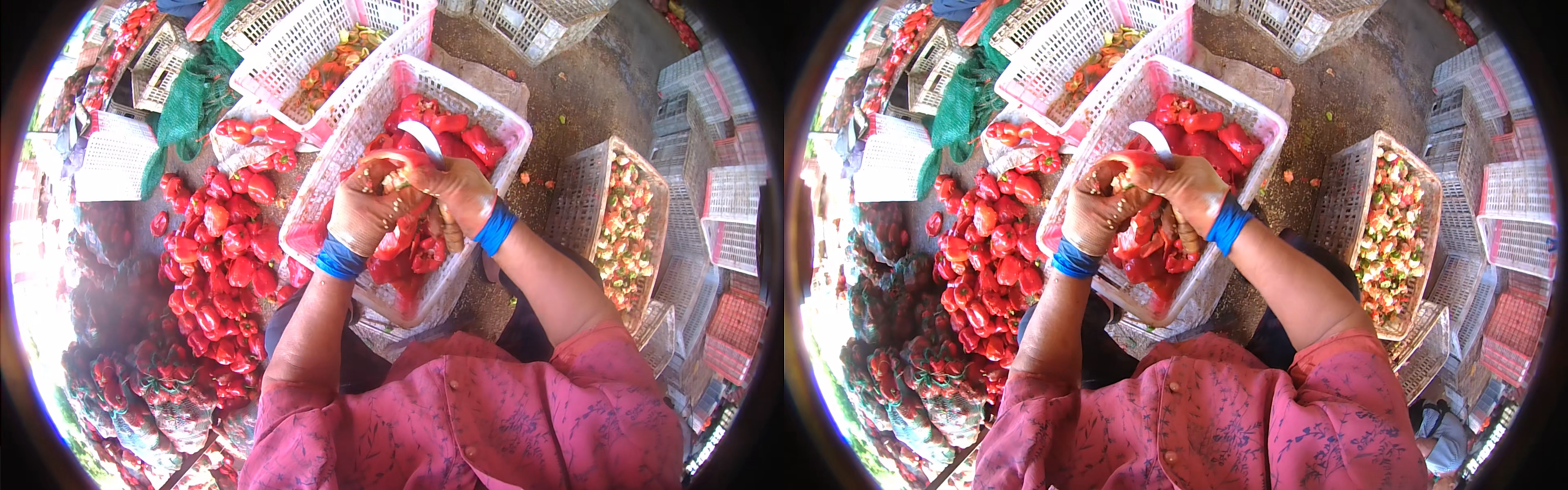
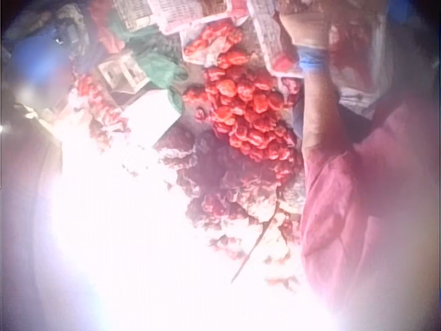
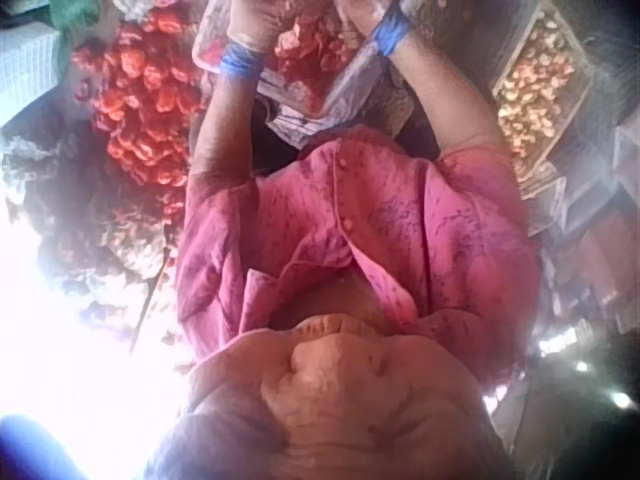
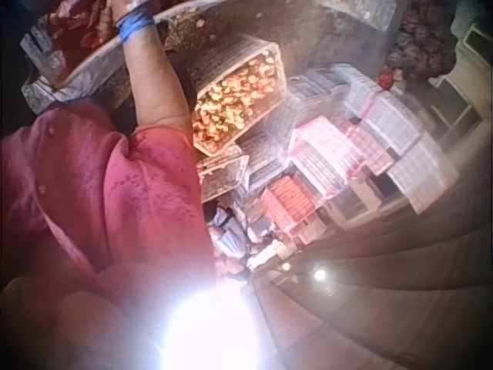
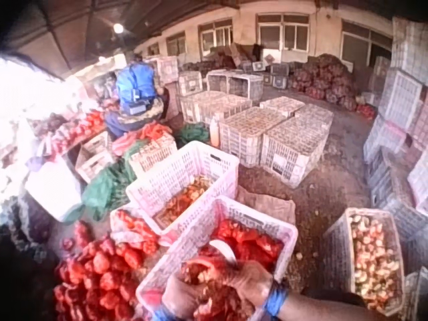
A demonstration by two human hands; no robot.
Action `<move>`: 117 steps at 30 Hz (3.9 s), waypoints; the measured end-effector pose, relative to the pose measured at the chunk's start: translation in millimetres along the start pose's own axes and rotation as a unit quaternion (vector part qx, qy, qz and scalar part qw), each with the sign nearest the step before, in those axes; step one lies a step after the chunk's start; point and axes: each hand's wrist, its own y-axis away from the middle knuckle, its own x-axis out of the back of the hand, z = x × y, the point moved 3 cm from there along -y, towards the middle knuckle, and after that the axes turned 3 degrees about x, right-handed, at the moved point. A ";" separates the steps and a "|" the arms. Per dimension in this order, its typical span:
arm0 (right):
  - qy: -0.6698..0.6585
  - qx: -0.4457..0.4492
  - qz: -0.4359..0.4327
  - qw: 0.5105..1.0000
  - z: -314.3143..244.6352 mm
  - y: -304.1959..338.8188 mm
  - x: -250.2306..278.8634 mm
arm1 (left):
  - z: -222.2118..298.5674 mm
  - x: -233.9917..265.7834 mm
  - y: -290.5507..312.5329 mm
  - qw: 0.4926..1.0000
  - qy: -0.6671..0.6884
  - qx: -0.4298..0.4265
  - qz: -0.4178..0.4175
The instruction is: The person de-cores red bell peppers using a knife, placing the cleaned peppers into a plastic crate while discarding the cores and seeds into a separate container.
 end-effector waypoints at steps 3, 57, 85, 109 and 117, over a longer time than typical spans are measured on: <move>0.067 0.098 -0.006 0.993 5.6 -29.0 11.3 | -11.0 -11.4 -2.6 0.991 0.087 0.085 0.049; 0.433 -0.076 -0.065 0.896 71.3 -65.3 34.0 | -5.4 33.4 -0.3 0.938 0.344 0.043 -0.019; 0.666 -0.092 -0.112 0.732 134.2 -77.6 66.3 | -9.5 86.4 0.4 0.879 0.443 0.110 0.135; 0.773 -0.113 -0.154 0.605 118.9 -83.5 41.1 | -14.7 74.5 0.6 0.884 0.387 0.187 0.183; 0.580 0.012 0.143 0.802 10.6 -61.0 60.9 | 0.2 45.3 -0.2 0.988 0.015 0.021 0.150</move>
